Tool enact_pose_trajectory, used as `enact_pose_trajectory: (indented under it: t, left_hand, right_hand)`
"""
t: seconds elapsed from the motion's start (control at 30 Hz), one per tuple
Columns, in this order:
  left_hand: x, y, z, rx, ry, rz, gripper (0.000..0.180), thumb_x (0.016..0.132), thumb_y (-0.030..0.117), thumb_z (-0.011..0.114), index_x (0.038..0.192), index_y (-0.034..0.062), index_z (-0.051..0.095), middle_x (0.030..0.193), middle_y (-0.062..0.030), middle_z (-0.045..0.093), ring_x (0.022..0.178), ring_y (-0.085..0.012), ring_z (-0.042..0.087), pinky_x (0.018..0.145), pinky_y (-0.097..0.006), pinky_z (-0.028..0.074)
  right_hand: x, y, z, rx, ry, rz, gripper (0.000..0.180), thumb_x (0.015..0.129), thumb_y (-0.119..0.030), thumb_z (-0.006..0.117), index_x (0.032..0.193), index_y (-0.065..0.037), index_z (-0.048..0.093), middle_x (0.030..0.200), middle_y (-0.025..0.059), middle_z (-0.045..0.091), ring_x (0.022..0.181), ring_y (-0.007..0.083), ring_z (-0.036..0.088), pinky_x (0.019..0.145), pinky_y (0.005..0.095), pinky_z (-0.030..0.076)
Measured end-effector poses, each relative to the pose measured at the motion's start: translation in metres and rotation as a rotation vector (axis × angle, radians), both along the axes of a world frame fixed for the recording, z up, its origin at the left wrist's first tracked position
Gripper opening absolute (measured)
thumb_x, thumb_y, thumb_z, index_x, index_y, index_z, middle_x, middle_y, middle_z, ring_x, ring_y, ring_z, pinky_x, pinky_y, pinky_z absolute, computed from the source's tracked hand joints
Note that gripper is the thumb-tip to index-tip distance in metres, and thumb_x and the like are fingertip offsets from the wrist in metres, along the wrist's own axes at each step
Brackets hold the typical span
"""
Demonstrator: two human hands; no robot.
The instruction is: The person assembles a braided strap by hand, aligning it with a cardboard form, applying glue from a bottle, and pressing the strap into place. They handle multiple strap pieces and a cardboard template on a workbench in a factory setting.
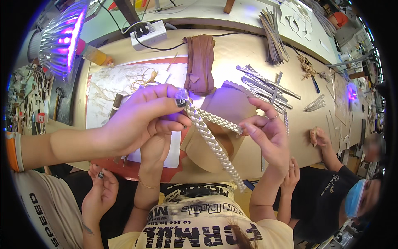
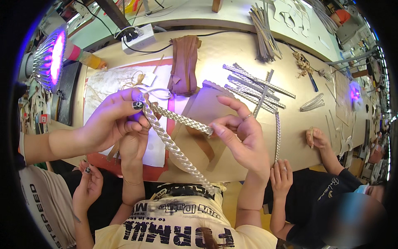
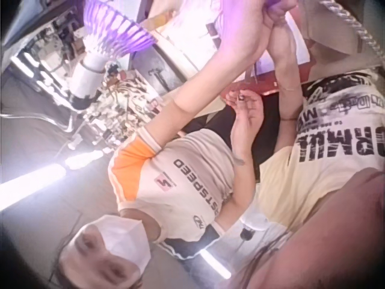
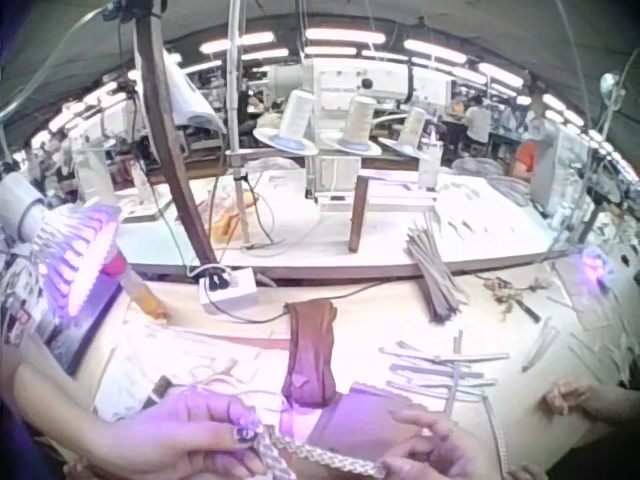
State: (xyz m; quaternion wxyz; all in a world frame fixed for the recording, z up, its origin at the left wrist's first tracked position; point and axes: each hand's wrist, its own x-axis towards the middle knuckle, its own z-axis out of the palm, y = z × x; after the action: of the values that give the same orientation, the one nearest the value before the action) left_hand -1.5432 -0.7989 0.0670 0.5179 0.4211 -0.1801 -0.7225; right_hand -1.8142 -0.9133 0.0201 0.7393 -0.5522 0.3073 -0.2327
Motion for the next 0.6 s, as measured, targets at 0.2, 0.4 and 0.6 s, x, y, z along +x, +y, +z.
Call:
enact_pose_trajectory:
  t: [0.2, 0.4, 0.6]
  left_hand:
    - [-0.019, -0.001, 0.004, -0.012, -0.062, 0.004, 0.012, 0.096, 0.009, 0.054, 0.104, -0.0008, 0.053, 0.097, -0.0101, 0.064, 0.091, -0.0157, 0.068, 0.078, -0.022, 0.056]
    - [-0.063, 0.031, -0.008, -0.088, -0.138, 0.043, 0.014, 0.093, -0.002, 0.056, 0.105, -0.0006, 0.050, 0.108, -0.0123, 0.059, 0.097, -0.0176, 0.065, 0.082, -0.027, 0.054]
    - [-0.105, 0.042, -0.017, 0.128, -0.139, -0.105, 0.013, 0.097, 0.000, 0.051, 0.109, -0.0005, 0.049, 0.114, -0.0135, 0.060, 0.106, -0.0171, 0.062, 0.093, -0.028, 0.050]
  right_hand:
    - [0.000, 0.002, -0.003, -0.077, -0.045, -0.002, 0.057, 0.088, 0.000, 0.063, 0.139, 0.002, 0.036, 0.088, 0.0062, 0.065, 0.083, 0.0121, 0.062, 0.081, 0.0268, 0.048]
    - [-0.004, 0.002, -0.007, -0.118, -0.058, -0.020, 0.058, 0.088, -0.001, 0.063, 0.139, 0.001, 0.036, 0.087, 0.0064, 0.066, 0.083, 0.0122, 0.062, 0.084, 0.0273, 0.046]
    - [-0.015, -0.002, -0.014, -0.157, 0.043, 0.061, 0.050, 0.093, -0.011, 0.061, 0.137, 0.000, 0.040, 0.098, 0.0071, 0.065, 0.093, 0.0126, 0.060, 0.085, 0.0279, 0.046]
